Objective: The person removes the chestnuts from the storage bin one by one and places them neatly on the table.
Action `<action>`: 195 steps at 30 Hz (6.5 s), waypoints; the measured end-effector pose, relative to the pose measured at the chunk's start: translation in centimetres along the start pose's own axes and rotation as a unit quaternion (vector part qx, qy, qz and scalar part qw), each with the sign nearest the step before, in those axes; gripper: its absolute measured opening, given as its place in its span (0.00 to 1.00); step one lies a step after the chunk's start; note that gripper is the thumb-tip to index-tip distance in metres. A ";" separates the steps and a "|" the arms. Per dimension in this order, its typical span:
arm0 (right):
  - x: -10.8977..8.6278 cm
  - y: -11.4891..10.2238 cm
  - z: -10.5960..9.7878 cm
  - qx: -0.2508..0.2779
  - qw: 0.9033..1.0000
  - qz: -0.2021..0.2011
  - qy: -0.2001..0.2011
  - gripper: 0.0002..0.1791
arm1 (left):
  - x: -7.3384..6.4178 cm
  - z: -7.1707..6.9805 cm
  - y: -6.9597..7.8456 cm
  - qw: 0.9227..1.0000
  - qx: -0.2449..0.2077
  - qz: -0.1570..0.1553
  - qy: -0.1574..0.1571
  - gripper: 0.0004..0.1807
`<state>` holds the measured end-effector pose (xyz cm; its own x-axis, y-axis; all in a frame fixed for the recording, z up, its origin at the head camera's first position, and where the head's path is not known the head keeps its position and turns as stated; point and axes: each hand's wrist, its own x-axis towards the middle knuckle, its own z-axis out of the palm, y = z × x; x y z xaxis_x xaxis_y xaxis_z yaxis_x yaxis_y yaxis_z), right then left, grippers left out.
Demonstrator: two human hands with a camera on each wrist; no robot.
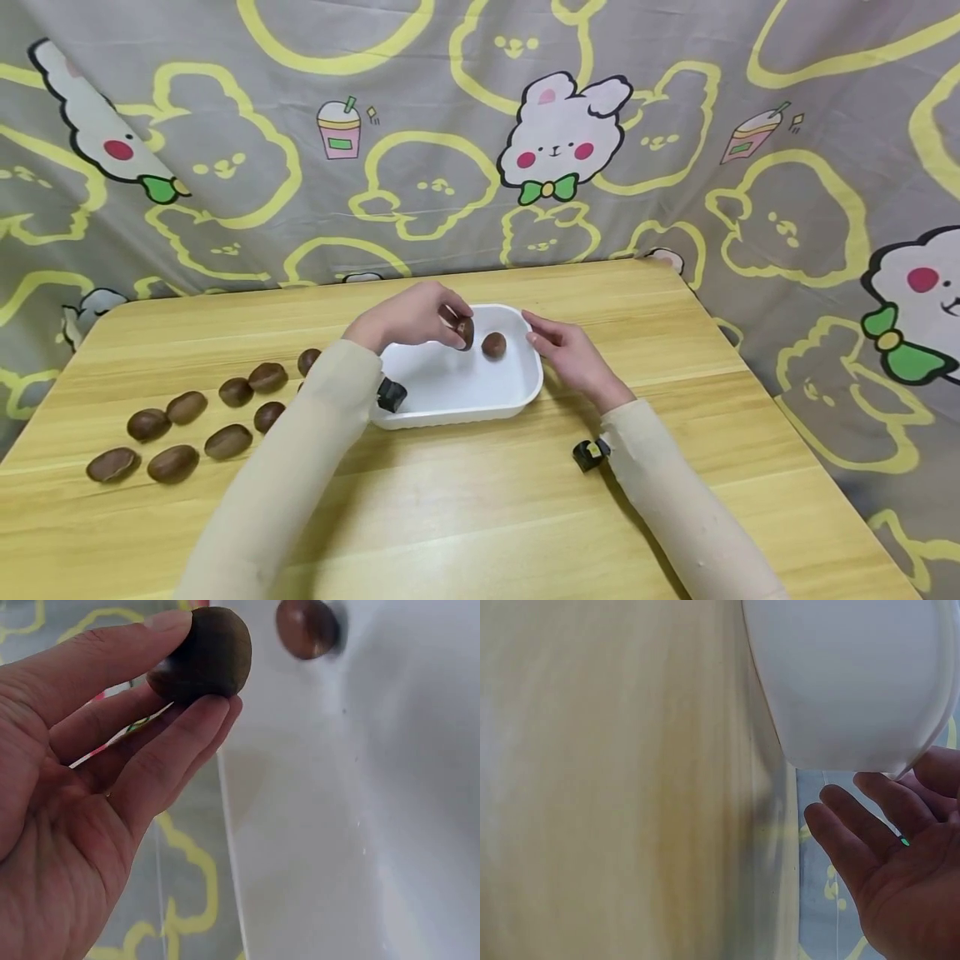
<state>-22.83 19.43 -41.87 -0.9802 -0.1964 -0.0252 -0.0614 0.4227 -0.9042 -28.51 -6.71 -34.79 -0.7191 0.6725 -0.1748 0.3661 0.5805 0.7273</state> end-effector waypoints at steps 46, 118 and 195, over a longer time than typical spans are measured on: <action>0.2 0.0 0.1 0.006 1.000 0.001 -0.004 0.24 | -18.2 2.5 -4.8 0.977 -0.072 -0.039 0.199 0.25; 0.2 0.0 -0.1 0.001 1.000 -0.007 -0.003 0.24 | -26.0 2.5 -8.0 0.959 0.014 -0.100 0.264 0.19; 0.1 0.1 -0.3 0.021 1.000 0.002 -0.009 0.24 | 5.9 4.6 -0.5 0.991 0.116 0.027 -0.059 0.15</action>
<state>-23.00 19.67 -41.83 -0.9768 -0.2112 -0.0362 -0.0493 0.3861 -0.9211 -30.26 -0.93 -39.28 -0.6257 0.7469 -0.2250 0.5386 0.6223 0.5680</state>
